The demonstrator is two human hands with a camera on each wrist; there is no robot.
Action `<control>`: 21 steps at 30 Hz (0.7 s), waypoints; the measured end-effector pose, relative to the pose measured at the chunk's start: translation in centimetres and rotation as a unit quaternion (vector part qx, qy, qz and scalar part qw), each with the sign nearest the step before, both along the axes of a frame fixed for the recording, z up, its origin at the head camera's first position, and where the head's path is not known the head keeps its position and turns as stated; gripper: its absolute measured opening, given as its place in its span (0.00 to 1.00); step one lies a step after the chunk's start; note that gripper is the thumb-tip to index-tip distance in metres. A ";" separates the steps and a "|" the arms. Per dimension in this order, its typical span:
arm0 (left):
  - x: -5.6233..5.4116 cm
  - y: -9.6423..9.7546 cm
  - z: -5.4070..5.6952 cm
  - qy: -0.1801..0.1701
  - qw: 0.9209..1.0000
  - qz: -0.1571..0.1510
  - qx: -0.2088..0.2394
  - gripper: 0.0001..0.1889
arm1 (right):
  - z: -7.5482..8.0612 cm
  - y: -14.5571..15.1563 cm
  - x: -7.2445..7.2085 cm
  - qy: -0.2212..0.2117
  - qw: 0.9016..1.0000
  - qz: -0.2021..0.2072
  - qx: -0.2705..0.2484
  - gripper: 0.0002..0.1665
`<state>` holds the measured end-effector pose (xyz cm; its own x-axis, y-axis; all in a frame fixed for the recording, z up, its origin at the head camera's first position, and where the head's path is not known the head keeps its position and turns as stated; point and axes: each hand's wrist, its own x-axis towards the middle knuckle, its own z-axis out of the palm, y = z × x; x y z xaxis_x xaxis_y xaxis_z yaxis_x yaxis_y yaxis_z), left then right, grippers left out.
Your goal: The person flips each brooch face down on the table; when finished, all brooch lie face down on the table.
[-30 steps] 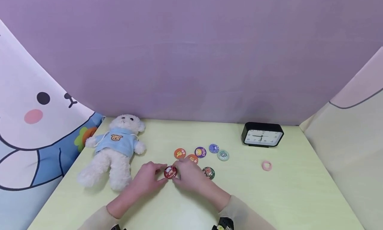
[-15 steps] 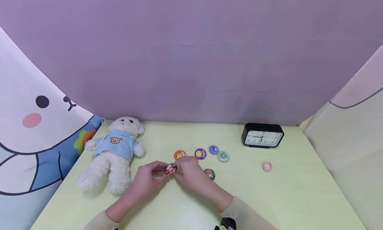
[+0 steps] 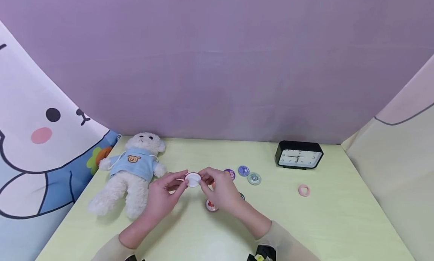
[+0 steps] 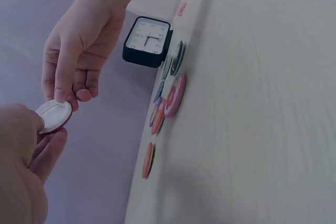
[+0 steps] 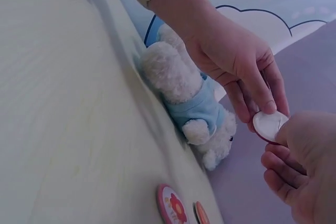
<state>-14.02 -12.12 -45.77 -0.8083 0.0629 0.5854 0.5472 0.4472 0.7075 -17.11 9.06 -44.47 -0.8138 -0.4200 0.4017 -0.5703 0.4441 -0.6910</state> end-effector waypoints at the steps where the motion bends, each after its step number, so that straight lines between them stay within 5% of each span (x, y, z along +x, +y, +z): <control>1: 0.0 0.0 0.1 -0.001 1.000 -0.006 0.002 0.16 | 0.1 0.0 0.0 -0.007 1.000 0.002 -0.007 0.12; 7: 0.0 -0.1 0.2 -0.021 0.999 -0.036 -0.012 0.25 | 0.2 0.0 -0.1 -0.043 0.999 0.013 -0.024 0.16; 21: -0.1 0.0 -1.1 -0.072 0.989 -0.001 -0.130 0.22 | -1.2 0.2 -0.3 -0.060 0.997 0.038 0.037 0.26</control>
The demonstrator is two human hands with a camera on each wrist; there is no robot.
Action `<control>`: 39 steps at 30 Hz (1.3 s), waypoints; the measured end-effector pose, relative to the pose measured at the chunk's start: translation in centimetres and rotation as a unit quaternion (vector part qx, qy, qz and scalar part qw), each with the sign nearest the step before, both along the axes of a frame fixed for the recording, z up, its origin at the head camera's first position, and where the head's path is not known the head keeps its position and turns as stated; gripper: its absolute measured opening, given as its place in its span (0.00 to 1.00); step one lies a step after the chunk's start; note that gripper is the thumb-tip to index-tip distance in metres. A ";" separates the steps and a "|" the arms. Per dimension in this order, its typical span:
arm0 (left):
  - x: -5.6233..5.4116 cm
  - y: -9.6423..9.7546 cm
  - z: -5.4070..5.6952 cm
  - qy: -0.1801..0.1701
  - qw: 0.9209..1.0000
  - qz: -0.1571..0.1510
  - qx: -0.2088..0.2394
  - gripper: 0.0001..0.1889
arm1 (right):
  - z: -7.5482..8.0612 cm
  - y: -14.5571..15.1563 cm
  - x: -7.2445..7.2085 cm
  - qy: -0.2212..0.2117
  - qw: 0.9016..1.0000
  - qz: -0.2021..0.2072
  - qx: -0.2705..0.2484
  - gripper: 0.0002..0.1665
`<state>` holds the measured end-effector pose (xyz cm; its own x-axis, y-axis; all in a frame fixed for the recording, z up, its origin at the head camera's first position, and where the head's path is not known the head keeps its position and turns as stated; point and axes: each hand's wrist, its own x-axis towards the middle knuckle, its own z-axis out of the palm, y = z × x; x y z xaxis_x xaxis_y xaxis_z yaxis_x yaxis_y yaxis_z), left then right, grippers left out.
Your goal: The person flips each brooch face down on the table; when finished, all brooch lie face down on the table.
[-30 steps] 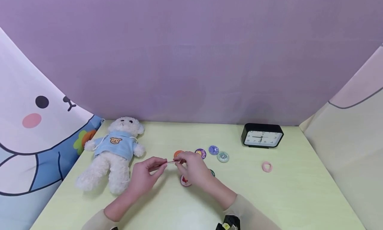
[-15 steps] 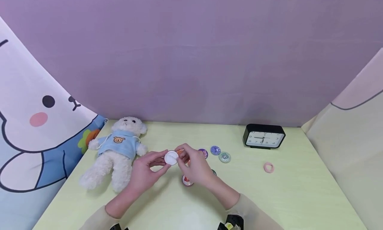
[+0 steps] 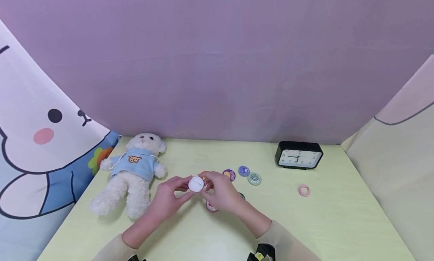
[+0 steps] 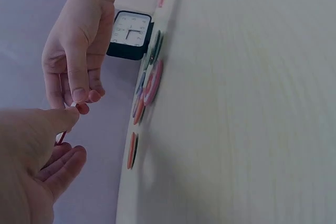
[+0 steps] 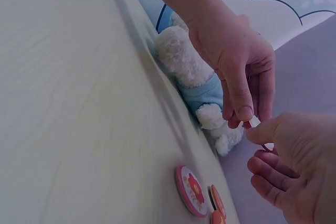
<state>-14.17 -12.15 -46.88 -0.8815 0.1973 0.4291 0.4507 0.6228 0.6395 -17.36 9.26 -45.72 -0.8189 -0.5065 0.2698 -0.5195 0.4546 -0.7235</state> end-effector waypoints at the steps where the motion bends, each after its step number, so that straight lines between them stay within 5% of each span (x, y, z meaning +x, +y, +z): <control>1: 0.0 0.0 -0.1 -0.002 1.000 -0.002 -0.009 0.22 | -0.1 0.0 0.1 0.002 1.000 -0.001 0.012 0.26; 15: -0.2 0.1 -1.5 -0.024 0.991 0.001 -0.131 0.18 | -1.4 -0.6 0.3 0.011 0.989 0.004 0.148 0.23; 39: -1.3 0.0 -2.6 -0.040 0.978 -0.010 -0.205 0.11 | -3.1 -2.4 0.5 0.053 0.980 -0.029 0.187 0.11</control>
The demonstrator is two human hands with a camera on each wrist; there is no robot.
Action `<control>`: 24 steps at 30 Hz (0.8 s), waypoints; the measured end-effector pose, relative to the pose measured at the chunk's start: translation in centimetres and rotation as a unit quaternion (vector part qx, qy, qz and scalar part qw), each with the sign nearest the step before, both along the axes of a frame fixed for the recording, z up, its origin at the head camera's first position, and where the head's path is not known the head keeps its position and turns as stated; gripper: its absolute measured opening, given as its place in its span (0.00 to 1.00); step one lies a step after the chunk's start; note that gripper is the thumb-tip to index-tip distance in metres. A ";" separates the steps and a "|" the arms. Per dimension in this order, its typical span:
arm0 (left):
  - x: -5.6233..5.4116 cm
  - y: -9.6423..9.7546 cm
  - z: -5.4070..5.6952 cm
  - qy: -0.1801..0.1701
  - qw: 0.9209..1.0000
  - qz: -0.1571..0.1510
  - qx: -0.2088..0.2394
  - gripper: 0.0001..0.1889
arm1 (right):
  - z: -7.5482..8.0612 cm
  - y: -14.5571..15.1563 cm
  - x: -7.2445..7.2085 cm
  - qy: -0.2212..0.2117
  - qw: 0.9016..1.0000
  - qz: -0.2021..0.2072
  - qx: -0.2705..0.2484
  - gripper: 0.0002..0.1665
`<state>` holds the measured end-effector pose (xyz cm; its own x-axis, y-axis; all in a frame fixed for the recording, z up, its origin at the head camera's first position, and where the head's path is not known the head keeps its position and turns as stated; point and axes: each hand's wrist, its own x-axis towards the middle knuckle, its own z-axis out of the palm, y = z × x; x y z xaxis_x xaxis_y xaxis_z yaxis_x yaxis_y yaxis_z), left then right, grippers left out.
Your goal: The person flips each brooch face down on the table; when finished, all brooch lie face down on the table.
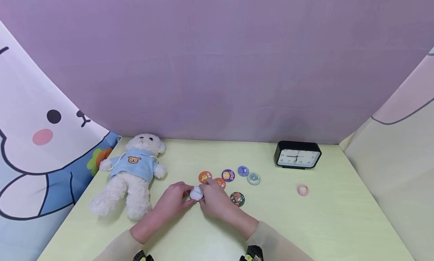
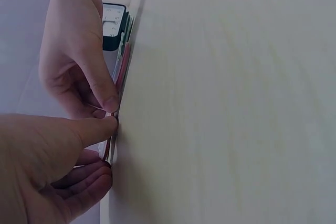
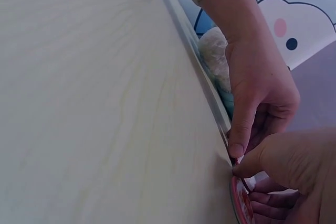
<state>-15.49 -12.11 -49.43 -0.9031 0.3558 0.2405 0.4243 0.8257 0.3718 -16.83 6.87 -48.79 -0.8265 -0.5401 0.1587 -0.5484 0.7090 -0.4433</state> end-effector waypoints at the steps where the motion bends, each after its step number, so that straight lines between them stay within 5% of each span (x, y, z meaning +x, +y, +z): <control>1: 0.0 0.0 0.0 -0.002 1.000 0.000 0.000 0.12 | 0.0 0.0 0.0 0.001 1.000 0.000 0.000 0.11; 12: 0.3 0.5 1.3 -0.056 0.998 0.001 0.016 0.12 | 1.1 1.8 0.3 -0.017 1.000 -0.013 -0.005 0.22; 18: 1.2 2.3 2.5 -0.078 0.995 -0.047 0.037 0.21 | 2.6 4.7 1.0 -0.028 0.999 -0.013 -0.039 0.20; 24: 1.3 3.9 1.9 -0.096 0.992 -0.074 0.034 0.15 | 1.8 5.9 1.7 -0.066 0.995 0.011 -0.068 0.17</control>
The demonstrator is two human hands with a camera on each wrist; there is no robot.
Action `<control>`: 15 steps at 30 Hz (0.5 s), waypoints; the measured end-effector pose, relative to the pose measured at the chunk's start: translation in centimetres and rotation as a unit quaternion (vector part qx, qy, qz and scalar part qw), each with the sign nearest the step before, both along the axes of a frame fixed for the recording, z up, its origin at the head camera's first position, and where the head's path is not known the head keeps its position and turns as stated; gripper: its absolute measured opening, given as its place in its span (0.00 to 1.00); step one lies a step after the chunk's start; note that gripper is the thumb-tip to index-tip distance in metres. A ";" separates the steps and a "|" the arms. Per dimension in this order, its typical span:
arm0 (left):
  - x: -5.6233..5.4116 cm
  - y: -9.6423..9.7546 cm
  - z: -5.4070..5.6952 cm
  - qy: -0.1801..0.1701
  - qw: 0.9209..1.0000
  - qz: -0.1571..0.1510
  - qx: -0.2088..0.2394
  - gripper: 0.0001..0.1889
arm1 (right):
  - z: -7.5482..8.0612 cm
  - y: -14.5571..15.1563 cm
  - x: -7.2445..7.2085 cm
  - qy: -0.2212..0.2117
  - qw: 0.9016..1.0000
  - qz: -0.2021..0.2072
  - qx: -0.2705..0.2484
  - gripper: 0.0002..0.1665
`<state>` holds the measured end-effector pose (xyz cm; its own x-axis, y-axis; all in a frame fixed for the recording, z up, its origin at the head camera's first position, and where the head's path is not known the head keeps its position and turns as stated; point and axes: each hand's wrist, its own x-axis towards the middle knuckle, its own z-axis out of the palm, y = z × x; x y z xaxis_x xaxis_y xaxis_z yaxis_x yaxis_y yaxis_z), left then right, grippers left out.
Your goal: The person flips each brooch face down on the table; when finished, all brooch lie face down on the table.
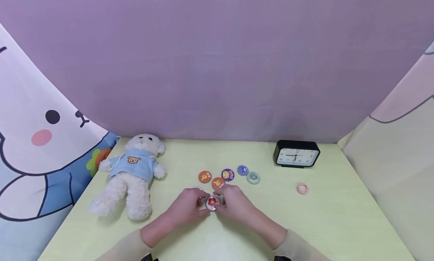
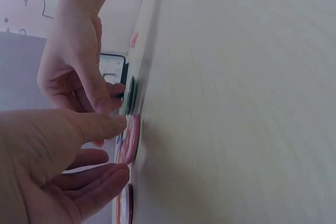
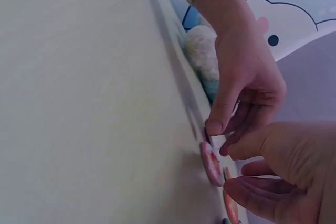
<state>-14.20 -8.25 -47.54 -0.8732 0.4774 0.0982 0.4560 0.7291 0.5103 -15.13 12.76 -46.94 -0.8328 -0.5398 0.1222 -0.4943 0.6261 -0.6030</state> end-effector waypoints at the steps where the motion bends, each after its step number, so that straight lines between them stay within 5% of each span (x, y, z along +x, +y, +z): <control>1: 0.0 0.2 -0.1 0.002 1.000 -0.001 -0.010 0.14 | -0.2 0.0 0.1 -0.001 1.000 0.003 0.001 0.16; 6: 0.0 0.7 -0.5 0.028 0.999 -0.001 -0.026 0.11 | -1.1 -0.3 0.5 0.020 1.000 -0.004 0.011 0.11; 15: -0.1 0.0 -0.9 -0.009 0.997 0.007 0.079 0.09 | -1.7 -0.1 1.0 0.032 0.999 -0.023 -0.018 0.14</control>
